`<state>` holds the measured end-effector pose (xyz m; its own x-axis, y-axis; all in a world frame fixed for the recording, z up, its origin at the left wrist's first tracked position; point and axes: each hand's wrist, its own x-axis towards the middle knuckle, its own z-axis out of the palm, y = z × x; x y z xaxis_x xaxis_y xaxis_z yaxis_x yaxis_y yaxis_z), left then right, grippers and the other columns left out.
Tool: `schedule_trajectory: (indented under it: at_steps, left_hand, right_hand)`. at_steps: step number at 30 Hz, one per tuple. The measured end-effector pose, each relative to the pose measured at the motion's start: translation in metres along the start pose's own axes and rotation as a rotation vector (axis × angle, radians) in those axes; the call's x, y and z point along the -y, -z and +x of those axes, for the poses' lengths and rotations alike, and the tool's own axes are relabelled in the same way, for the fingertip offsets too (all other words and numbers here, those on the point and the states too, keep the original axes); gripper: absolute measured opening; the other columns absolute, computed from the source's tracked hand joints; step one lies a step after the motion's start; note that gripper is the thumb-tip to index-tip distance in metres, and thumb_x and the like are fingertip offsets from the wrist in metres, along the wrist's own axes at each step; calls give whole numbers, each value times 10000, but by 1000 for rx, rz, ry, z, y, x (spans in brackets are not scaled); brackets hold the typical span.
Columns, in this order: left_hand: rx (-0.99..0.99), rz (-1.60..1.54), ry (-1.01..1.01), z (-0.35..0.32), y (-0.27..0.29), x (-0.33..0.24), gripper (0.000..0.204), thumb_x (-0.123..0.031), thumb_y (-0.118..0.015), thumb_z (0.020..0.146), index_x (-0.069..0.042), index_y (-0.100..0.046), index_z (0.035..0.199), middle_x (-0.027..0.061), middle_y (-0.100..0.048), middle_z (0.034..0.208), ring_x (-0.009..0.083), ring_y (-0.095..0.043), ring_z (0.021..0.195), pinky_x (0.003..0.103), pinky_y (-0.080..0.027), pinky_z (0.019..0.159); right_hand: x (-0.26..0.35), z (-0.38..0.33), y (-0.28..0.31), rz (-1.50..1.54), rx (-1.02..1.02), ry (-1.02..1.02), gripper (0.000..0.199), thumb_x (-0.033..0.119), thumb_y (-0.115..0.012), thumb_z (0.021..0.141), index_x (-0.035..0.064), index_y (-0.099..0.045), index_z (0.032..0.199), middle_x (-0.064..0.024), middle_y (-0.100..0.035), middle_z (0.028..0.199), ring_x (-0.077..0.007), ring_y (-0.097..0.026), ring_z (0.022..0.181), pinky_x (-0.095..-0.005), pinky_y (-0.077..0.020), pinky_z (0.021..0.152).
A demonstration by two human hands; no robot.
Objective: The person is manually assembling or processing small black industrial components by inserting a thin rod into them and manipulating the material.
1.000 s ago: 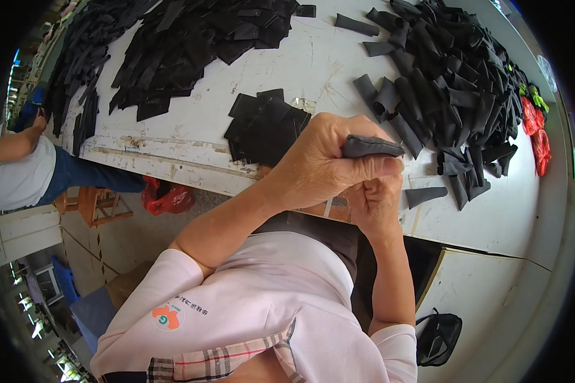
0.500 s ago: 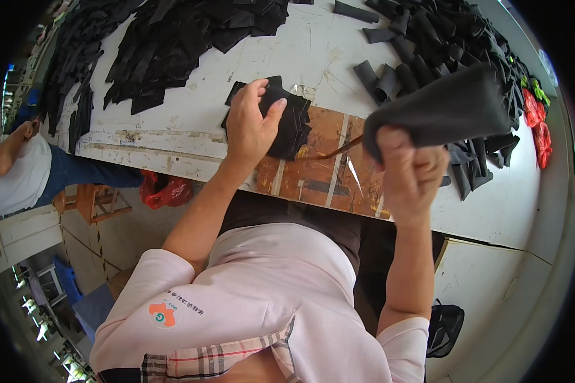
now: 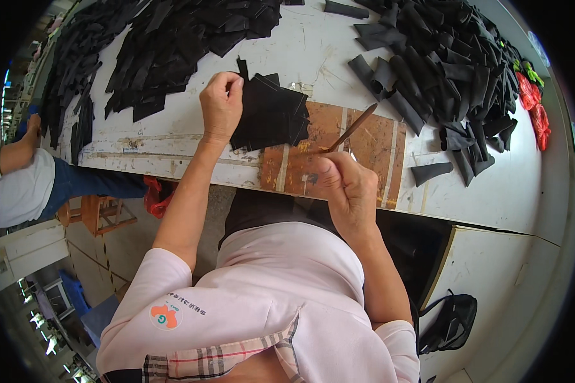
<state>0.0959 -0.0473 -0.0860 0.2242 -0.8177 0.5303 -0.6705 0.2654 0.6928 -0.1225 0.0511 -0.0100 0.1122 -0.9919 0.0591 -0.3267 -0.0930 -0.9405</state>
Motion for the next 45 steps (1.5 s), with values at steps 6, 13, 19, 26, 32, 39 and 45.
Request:
schedule_trajectory:
  at_steps: [6, 13, 19, 26, 32, 39, 45]
  left_hand:
    - [-54, -266, -33, 27, 43, -23, 77, -36, -569, 755, 7, -576, 818, 75, -596, 750, 146, -559, 653, 251, -439, 636]
    - [402, -521, -152, 43, 55, -42, 95, -19, -564, 762, -29, -577, 856, 48, -570, 944, 137, -526, 858, 256, -389, 791]
    - [723, -741, -96, 21, 59, -62, 34, -27, -557, 790, -6, -538, 809, 56, -529, 962, 140, -506, 821, 233, -394, 767]
    - [227, -828, 529, -62, 55, -99, 96, -96, -515, 849, -5, -541, 860, 40, -569, 812, 84, -530, 690, 207, -425, 644]
    - [402, -981, 703, -85, 67, -130, 215, -227, -528, 842, -18, -531, 887, 43, -572, 786, 86, -527, 651, 198, -412, 573]
    - [487, -1061, 937, -88, 58, -133, 136, -151, -526, 807, -18, -554, 817, 29, -576, 678, 75, -517, 536, 185, -407, 474]
    - [458, -693, 525, -109, 45, -126, 30, -19, -577, 776, 3, -566, 793, 19, -579, 672, 35, -533, 608, 174, -434, 515]
  right_hand:
    - [2, 19, -28, -207, 77, 180, 204, 206, -531, 842, 1, -540, 835, -109, -547, 708, -246, -546, 625, -325, -431, 551]
    - [15, 56, -54, -184, -55, 340, 474, 322, -563, 813, -2, -424, 1131, -156, -521, 992, -272, -515, 942, -358, -426, 777]
    - [29, 48, -37, 721, 254, -130, 151, 65, -649, 753, -1, -629, 887, 11, -597, 745, -29, -502, 688, -192, -435, 639]
    - [13, 6, -27, -139, -181, 206, 144, 41, -711, 665, -5, -577, 641, -5, -462, 533, -65, -395, 474, -205, -318, 439]
    - [-7, -9, -24, -328, -287, 480, 210, -81, -632, 499, 22, -552, 664, -50, -506, 598, -179, -472, 511, -271, -374, 442]
    - [-11, -25, -12, -674, -272, 736, 270, -10, -662, 492, 37, -561, 738, -52, -524, 691, -229, -499, 574, -314, -413, 487]
    - [-6, -48, -3, -153, 33, 282, 399, 287, -709, 643, 18, -571, 903, -92, -544, 815, -178, -564, 693, -274, -459, 576]
